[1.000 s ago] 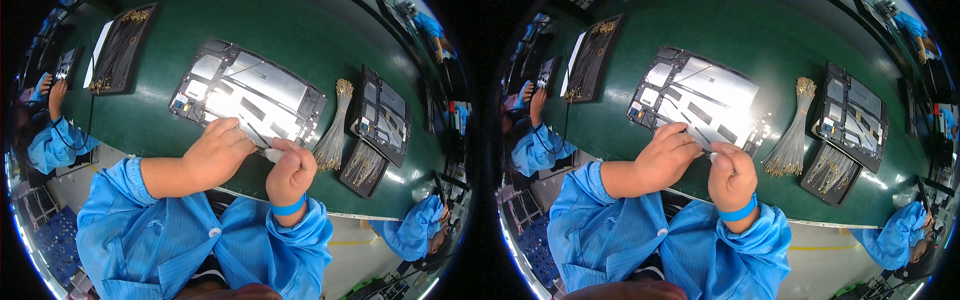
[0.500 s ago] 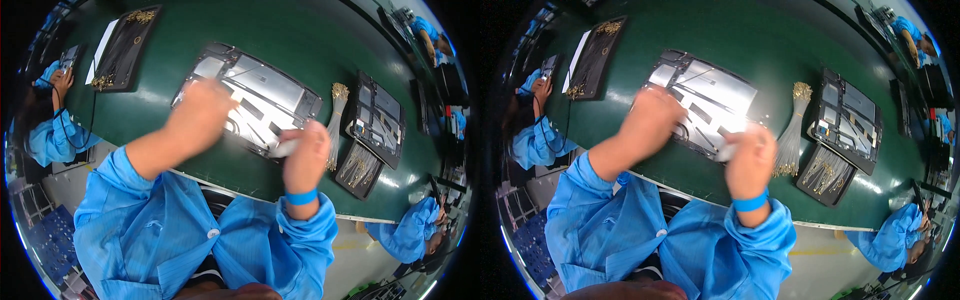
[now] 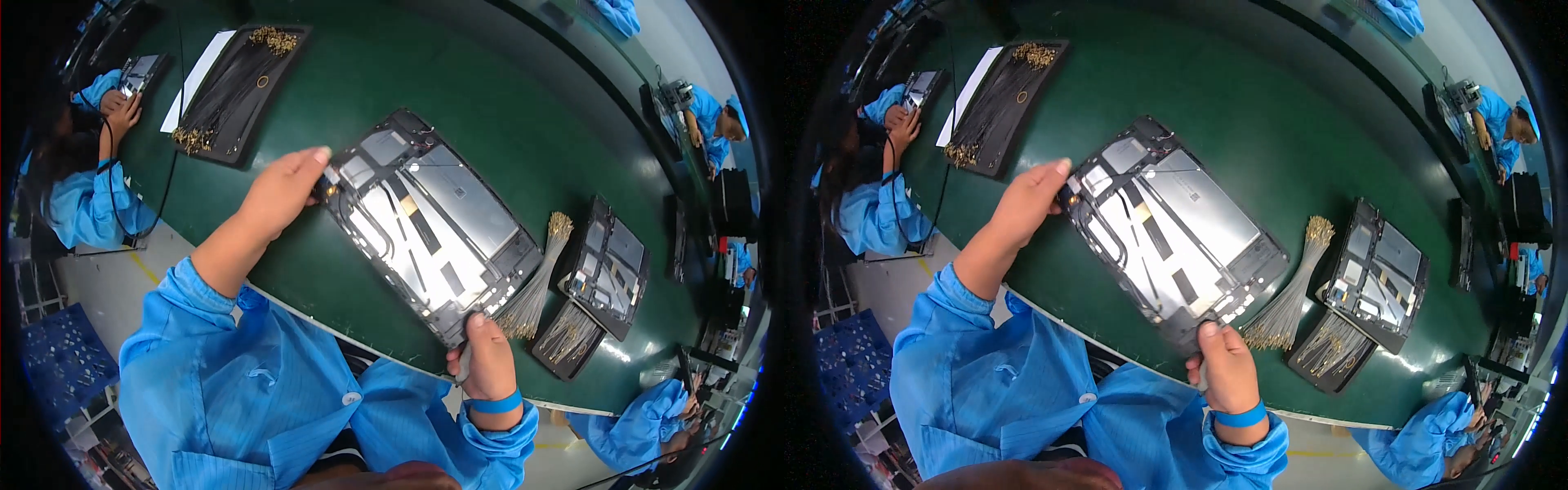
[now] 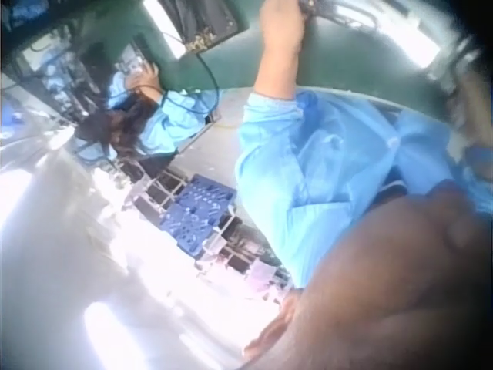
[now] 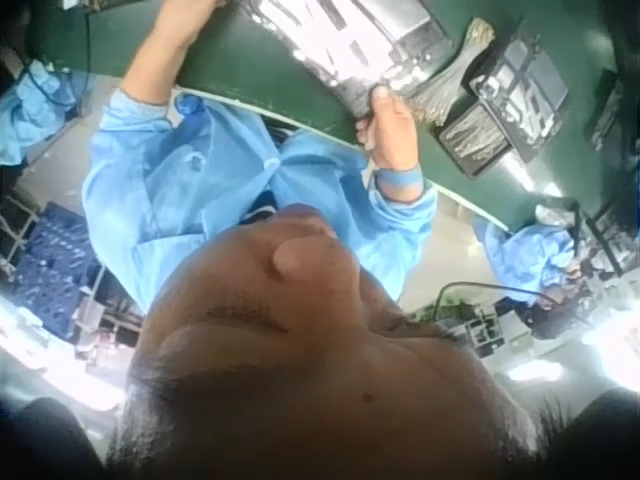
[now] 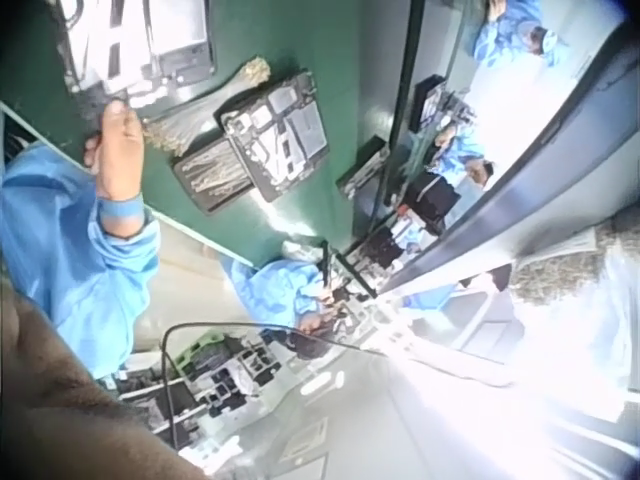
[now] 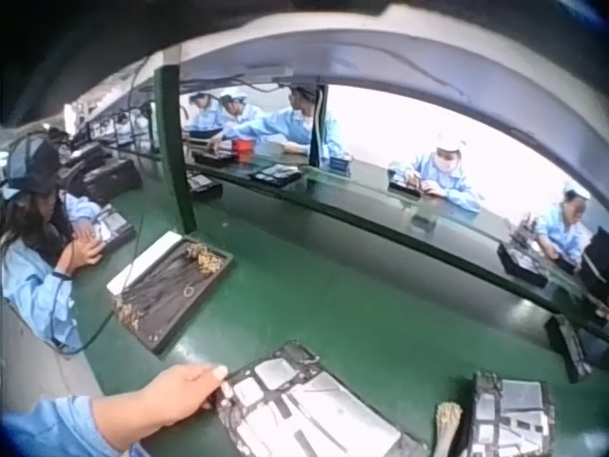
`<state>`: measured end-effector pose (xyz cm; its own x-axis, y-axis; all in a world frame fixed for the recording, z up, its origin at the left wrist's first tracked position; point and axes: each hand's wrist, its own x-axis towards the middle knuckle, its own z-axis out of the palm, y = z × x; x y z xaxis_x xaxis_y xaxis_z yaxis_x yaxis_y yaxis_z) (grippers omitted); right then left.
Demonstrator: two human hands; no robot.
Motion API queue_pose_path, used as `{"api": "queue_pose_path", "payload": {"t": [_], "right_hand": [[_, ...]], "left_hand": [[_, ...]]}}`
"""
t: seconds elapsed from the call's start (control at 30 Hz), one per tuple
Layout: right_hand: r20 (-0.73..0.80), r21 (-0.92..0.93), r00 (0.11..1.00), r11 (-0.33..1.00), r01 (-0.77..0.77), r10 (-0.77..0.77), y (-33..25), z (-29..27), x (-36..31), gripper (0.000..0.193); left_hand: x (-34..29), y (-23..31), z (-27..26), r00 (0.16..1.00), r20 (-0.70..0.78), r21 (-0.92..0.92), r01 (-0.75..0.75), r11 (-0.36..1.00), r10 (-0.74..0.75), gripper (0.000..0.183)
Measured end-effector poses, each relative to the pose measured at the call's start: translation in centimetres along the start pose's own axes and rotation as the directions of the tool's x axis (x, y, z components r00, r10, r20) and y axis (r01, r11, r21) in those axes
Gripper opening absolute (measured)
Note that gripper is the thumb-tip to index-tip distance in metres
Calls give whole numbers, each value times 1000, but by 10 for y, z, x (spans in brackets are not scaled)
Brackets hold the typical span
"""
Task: The person assembles internal components into a tablet housing by hand, taking the components from a component tray and connecting a ribbon cable.
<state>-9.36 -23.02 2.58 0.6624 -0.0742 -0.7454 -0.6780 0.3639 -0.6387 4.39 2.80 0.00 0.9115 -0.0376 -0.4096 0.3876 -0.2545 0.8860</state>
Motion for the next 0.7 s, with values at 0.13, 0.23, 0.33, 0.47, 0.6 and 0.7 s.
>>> {"api": "queue_pose_path", "payload": {"t": [0.13,0.23,0.33,0.47,0.6,0.7], "right_hand": [[21,-58,988,987,153,-152,-36,28,23,34],[56,-69,948,946,316,-313,-84,53,69,36],[-78,256,887,850,460,-456,-125,82,112,51],[12,-28,858,858,513,-513,-100,70,85,57],[-357,-323,735,815,482,-576,-95,-29,55,53],[-564,-658,354,665,354,-746,-94,-130,53,51]], "left_hand": [[17,-8,17,912,-408,-337,-119,934,-31,45],[18,-16,23,906,-392,-130,-229,965,162,46],[18,-12,22,919,-374,-185,-207,961,126,43],[23,-10,28,913,-385,-5,-151,989,138,40],[26,18,86,983,-137,-98,-134,986,120,44],[15,40,148,952,300,-336,41,941,66,42]]}}
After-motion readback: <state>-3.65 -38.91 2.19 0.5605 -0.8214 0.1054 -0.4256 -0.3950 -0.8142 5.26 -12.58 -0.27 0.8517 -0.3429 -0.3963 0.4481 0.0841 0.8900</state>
